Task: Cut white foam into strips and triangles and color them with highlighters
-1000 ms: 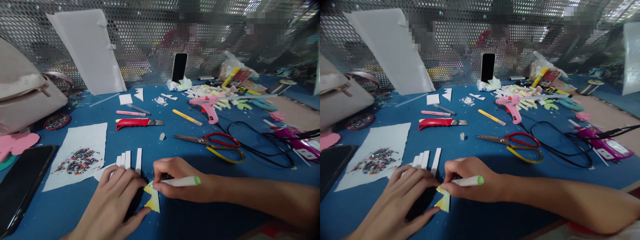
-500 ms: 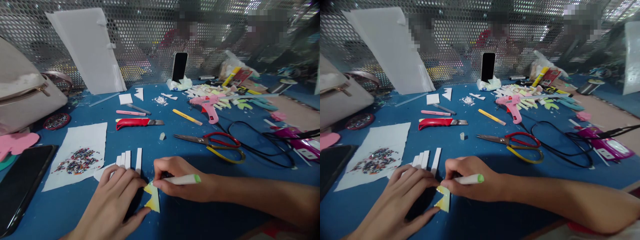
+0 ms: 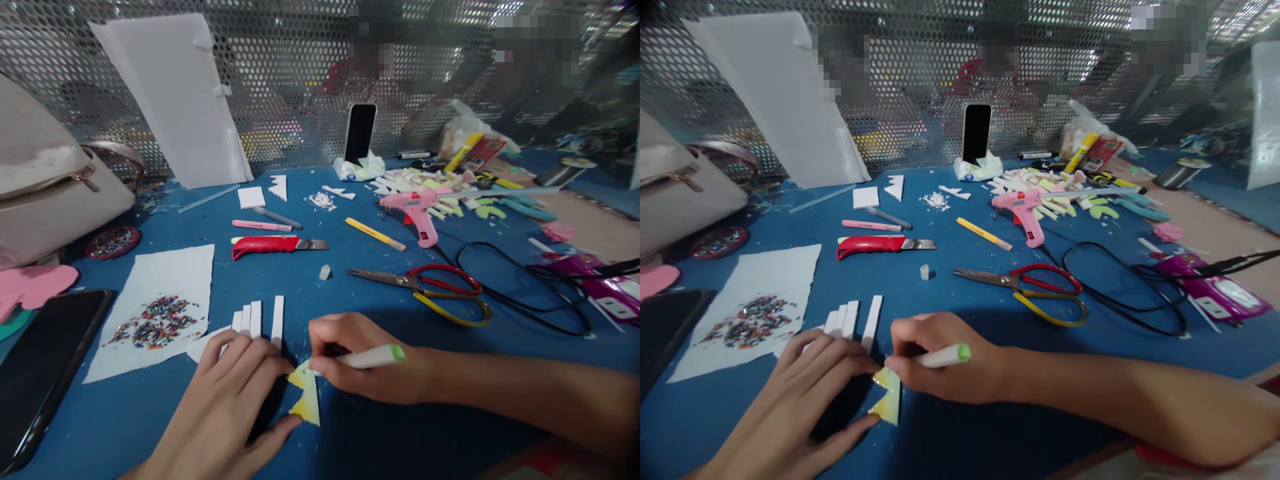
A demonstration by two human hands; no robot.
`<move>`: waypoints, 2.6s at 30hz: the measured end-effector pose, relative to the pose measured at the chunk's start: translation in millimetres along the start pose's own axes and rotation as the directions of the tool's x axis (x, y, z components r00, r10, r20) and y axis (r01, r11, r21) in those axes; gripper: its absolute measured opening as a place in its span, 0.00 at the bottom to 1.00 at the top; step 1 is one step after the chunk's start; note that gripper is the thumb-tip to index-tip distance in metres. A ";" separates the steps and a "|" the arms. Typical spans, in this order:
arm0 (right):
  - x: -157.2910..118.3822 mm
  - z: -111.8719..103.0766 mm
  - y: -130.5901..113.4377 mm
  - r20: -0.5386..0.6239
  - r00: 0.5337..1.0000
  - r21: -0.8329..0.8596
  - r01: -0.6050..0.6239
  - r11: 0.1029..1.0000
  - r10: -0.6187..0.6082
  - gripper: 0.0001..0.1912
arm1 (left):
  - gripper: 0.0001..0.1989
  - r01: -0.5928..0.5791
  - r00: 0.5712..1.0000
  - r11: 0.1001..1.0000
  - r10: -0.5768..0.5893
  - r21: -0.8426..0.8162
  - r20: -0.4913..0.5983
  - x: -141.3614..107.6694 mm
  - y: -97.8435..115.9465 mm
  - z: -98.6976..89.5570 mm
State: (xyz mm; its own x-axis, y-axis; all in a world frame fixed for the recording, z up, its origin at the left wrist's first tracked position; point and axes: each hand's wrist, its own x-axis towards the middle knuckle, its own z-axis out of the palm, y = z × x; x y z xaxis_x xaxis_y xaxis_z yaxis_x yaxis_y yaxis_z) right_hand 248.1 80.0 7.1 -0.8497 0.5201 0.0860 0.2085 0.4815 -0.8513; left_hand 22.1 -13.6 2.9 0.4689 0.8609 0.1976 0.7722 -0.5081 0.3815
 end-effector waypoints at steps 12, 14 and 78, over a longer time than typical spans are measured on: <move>-2.1 -1.0 -1.1 -0.023 1.000 -0.048 0.011 0.999 -0.012 0.15 | 0.13 -0.002 1.000 1.000 0.002 0.023 -0.003 0.0 -0.9 0.7; -2.4 -1.0 -0.8 -0.077 0.997 -0.069 -0.018 0.997 0.013 0.15 | 0.13 0.003 1.000 1.000 -0.003 0.022 -0.003 -0.3 -0.7 0.5; -4.0 3.7 4.9 -0.037 0.997 -0.112 0.060 0.992 -0.064 0.09 | 0.14 -0.009 1.000 1.000 0.009 -0.004 0.007 -0.5 -0.7 0.5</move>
State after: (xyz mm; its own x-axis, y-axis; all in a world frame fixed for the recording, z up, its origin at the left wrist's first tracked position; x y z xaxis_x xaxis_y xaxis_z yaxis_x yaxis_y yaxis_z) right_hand 250.7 77.7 0.7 -0.8431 0.5135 0.1595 0.2101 0.5876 -0.7814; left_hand 21.5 -13.7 2.1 0.4790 0.8558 0.1952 0.7660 -0.5161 0.3833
